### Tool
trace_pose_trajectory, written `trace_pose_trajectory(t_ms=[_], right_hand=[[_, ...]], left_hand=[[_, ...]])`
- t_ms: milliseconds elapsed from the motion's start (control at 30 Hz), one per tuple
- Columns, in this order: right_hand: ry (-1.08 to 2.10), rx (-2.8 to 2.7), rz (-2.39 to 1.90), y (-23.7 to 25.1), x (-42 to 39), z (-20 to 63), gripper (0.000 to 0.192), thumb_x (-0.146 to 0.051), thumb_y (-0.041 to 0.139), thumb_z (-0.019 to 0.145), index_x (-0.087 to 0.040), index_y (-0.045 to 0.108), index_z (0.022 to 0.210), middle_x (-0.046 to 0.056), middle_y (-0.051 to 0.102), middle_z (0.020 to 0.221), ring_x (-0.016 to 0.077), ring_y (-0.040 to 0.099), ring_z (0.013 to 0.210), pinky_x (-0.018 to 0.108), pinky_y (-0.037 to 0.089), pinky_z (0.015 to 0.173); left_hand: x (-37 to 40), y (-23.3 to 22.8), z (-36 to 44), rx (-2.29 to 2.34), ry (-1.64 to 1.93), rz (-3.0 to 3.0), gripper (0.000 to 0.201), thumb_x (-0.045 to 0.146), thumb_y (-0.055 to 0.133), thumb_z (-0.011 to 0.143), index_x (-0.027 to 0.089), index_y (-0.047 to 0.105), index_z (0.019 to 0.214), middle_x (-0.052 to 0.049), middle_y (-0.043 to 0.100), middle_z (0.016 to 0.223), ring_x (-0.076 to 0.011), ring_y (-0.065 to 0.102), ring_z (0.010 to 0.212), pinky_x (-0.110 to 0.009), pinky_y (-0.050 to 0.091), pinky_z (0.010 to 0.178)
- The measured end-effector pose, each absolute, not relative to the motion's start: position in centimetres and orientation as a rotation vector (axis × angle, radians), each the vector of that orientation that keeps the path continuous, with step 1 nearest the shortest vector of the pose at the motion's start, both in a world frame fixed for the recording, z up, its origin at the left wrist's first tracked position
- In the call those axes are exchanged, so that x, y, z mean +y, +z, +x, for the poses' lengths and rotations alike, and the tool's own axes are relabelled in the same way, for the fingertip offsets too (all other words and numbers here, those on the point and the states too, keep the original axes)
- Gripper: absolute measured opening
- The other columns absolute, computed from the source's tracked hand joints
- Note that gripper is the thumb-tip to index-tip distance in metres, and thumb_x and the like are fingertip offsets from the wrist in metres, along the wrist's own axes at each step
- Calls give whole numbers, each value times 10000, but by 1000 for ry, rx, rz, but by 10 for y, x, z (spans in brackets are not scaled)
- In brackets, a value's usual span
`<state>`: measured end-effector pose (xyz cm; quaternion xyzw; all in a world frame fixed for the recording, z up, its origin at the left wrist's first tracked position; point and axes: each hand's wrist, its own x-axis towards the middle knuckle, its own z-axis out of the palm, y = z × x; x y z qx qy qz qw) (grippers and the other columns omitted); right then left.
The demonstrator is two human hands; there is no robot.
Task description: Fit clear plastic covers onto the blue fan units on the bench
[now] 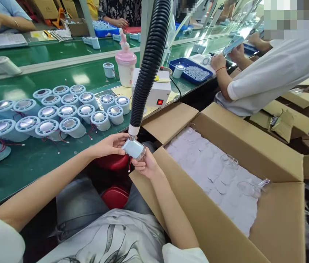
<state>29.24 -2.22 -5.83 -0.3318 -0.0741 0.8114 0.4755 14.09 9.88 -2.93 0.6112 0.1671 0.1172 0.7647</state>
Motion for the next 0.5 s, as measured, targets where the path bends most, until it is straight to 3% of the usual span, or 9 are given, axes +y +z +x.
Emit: trace_pose_trajectory(t_ms=[200,400,500], right_hand=[[2057,-192,-821,-38,-30,284,688,-543,32,966,-134,573,853,10,539,466,16,184,285,80,172,281],[2203,-359,-963,-12,-60,270,710,-575,11,943,-141,567,861,36,586,500,72,395,287,155,330,287],[1855,-723,-1238,-5,-75,267,455,-472,227,955,-146,545,950,52,650,618,124,543,388,232,468,379]], left_hand=[[86,-18,116,325,285,1488,689,141,828,593,225,542,1214,-127,546,1322,-250,539,1208,-402,441,1012],[48,9,83,333,344,1680,647,136,779,667,251,544,1259,-108,517,1335,-251,511,1229,-365,478,993],[31,22,70,410,355,1586,623,136,754,704,265,525,1269,-98,527,1319,-227,562,1156,-325,511,943]])
